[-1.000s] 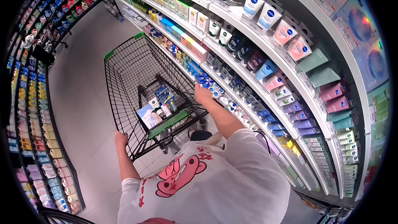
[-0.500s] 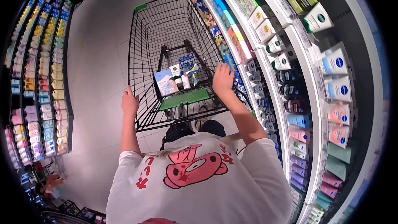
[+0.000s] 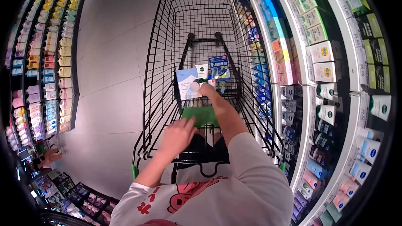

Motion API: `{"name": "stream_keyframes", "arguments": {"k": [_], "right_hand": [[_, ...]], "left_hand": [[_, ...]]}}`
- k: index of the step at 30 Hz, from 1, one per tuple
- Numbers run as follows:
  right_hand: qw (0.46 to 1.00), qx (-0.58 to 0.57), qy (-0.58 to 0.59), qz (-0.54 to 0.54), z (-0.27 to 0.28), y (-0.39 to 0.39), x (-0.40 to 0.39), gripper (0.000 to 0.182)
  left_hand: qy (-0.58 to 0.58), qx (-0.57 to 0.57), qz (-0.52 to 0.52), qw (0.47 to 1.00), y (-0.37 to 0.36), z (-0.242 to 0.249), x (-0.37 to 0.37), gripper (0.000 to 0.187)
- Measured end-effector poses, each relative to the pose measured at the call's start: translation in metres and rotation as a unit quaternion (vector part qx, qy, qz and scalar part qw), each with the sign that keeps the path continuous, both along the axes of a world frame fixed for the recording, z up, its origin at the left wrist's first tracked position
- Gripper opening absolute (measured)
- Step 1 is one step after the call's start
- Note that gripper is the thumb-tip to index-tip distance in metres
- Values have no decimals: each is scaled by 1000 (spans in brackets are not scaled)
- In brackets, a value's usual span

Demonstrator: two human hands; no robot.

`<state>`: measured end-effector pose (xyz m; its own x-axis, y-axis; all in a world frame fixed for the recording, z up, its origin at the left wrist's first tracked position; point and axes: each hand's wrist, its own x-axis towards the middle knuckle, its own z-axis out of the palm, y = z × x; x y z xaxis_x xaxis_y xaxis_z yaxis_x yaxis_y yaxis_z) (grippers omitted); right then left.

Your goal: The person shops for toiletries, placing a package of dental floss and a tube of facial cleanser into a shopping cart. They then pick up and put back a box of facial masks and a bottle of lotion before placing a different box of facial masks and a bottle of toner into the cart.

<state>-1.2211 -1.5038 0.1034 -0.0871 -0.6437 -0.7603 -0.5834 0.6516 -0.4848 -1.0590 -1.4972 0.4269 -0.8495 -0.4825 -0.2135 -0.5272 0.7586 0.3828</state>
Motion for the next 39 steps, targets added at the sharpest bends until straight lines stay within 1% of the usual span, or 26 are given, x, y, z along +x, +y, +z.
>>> {"name": "stream_keyframes", "arguments": {"k": [2, 4, 5, 6, 8, 9, 10, 11, 12, 13, 16, 17, 20, 21, 26, 27, 29, 30, 31, 33, 34, 35, 36, 37, 38, 39], "right_hand": [[1000, 10, 17, -20, -10, -12, 7, 53], [996, 13, 24, -87, -38, -15, 12, 64], [994, 13, 54, -99, -50, -14, 16, 62], [988, 14, 45, -148, -56, -14, 18, 57], [975, -22, 128, -178, -66, -15, 25, 56], [969, 1, 122, -213, -76, -19, 24, 55], [966, 15, 132, -220, -74, -26, 22, 53], [966, 28, 141, -217, -72, -31, 20, 53], [964, 42, 150, -214, -59, -39, 17, 53], [958, 64, 127, -249, -61, -44, 14, 55], [918, 78, 180, -346, -51, -55, 24, 61], [910, 86, 146, -379, -48, -61, 25, 65], [880, 64, 82, -463, -77, -54, 30, 65], [897, 45, 106, -426, -79, -48, 30, 68], [923, 29, 163, -347, -88, -39, 22, 66], [935, 49, 154, -317, -85, -38, 14, 66], [963, 103, 106, -226, -78, -41, -5, 55], [963, 105, 61, -239, -80, -39, -10, 43], [954, 86, -19, -287, -76, -37, -12, 37], [912, 39, -171, -370, -57, -25, -20, 27], [846, 100, -227, -472, -41, -25, -24, 27], [827, 109, -270, -481, -23, -22, -31, 38], [827, 67, -297, -473, -1, -14, -37, 40], [863, 79, -287, -409, 17, -13, -47, 42], [887, 90, -273, -362, 51, -16, -56, 44], [882, 91, -303, -349, 71, -15, -63, 44]], "left_hand": [[-9, 13, -22, 1000, 2, -4, -2, 29], [-28, 22, -51, 998, -1, -14, 4, 31], [-22, 40, -60, 997, -3, -18, 6, 31], [-16, 57, -67, 996, -5, -21, 7, 31], [-14, 98, -79, 992, -5, -29, 5, 30], [-22, 124, -86, 988, -4, -31, 5, 30], [-28, 148, -95, 984, -4, -34, 3, 29], [-9, 152, -81, 985, -2, -38, 0, 22], [-17, 149, -83, 985, -5, -39, -1, 21], [-23, 146, -85, 985, -9, -42, -3, 19], [-35, 126, -88, 987, -11, -46, -12, 14], [-28, 126, -88, 988, -13, -46, -15, 14], [-36, 122, -90, 988, -19, -45, -19, 13], [-43, 120, -89, 988, -19, -44, -19, 13], [-65, 114, -87, 988, -22, -48, -16, 11], [-70, 110, -84, 988, -21, -48, -15, 11], [-72, 98, -78, 989, -20, -52, -14, 10], [-73, 94, -72, 990, -19, -52, -12, 9], [-72, 89, -68, 991, -19, -52, -11, 8], [-99, 59, -55, 992, -22, -48, -11, 8], [-108, 44, -46, 992, -23, -46, -12, 7], [-108, 17, -39, 993, -21, -49, -11, 6], [-102, 0, -33, 994, -21, -49, -10, 6], [-89, -13, -27, 996, -20, -50, -9, 6], [-75, -27, -23, 997, -19, -50, -9, 6], [-79, -38, -26, 996, -19, -51, -7, 5]]}}
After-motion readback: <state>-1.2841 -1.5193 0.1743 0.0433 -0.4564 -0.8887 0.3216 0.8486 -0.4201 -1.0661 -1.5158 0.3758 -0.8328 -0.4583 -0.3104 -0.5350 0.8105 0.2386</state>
